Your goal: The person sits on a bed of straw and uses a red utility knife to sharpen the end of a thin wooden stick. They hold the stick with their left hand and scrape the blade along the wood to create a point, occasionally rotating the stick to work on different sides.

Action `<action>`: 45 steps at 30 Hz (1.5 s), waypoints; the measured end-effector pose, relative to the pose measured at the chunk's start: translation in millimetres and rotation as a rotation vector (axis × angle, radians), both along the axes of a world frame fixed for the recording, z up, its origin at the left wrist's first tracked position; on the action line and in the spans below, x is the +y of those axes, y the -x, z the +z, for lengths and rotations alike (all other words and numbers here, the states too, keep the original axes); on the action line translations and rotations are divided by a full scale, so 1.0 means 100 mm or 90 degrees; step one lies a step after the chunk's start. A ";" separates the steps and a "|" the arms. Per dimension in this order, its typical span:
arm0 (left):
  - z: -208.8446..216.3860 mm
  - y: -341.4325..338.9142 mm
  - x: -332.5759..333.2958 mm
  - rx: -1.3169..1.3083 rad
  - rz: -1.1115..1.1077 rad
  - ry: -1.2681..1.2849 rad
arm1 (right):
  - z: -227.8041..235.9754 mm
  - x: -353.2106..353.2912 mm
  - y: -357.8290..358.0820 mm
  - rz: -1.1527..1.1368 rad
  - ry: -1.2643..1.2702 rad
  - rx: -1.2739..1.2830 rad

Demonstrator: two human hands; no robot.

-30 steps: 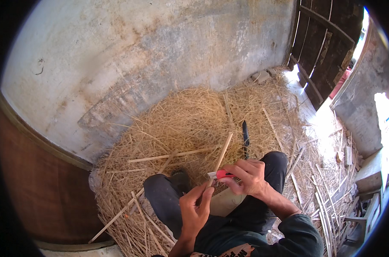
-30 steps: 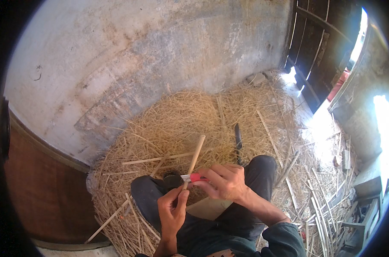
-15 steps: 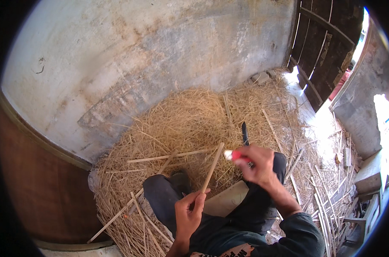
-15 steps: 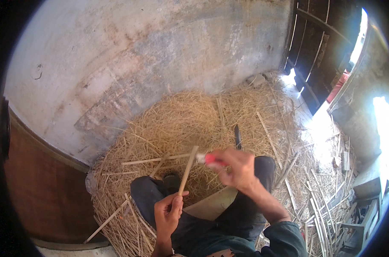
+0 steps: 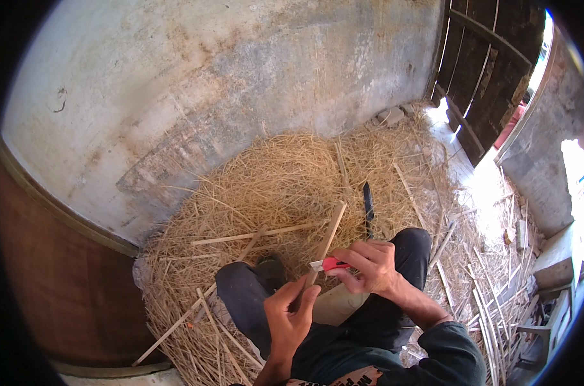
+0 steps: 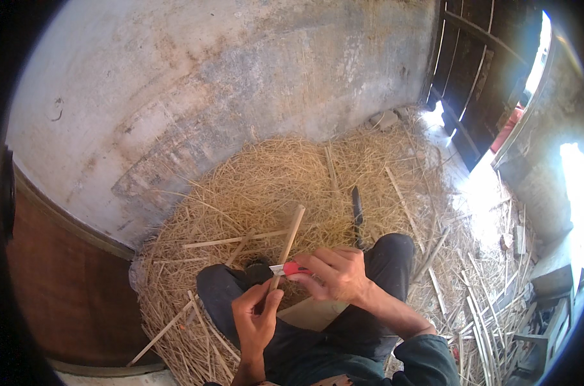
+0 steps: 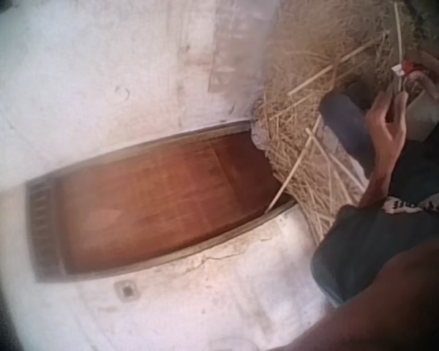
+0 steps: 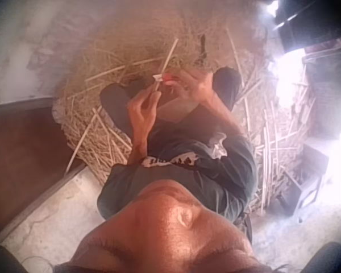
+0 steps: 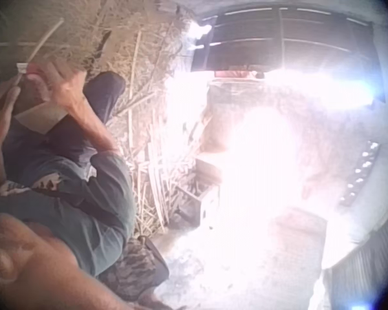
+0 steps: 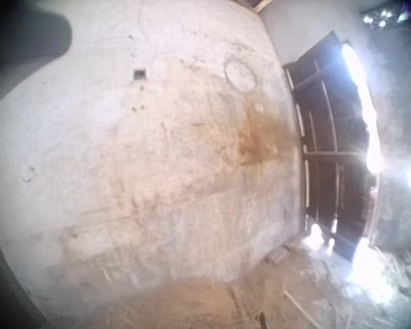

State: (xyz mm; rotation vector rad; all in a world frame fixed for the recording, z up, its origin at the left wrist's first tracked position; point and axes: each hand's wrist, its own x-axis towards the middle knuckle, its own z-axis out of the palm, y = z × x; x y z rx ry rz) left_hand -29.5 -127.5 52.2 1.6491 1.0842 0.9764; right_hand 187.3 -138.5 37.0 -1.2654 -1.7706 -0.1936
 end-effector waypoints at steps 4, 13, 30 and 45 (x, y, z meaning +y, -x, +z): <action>-0.08 0.07 -0.07 0.031 -0.014 0.006 | 0.02 0.11 -0.27 -0.119 -0.026 0.067; -0.13 0.26 -0.01 -0.101 -0.130 0.280 | 0.12 0.26 -0.68 -0.195 0.142 0.301; -0.14 0.03 0.10 -0.068 -0.220 0.269 | 0.05 0.14 -0.16 0.125 0.329 0.652; -0.10 -0.13 0.11 0.027 -0.057 0.014 | -0.11 -0.03 -0.09 -0.035 0.052 0.012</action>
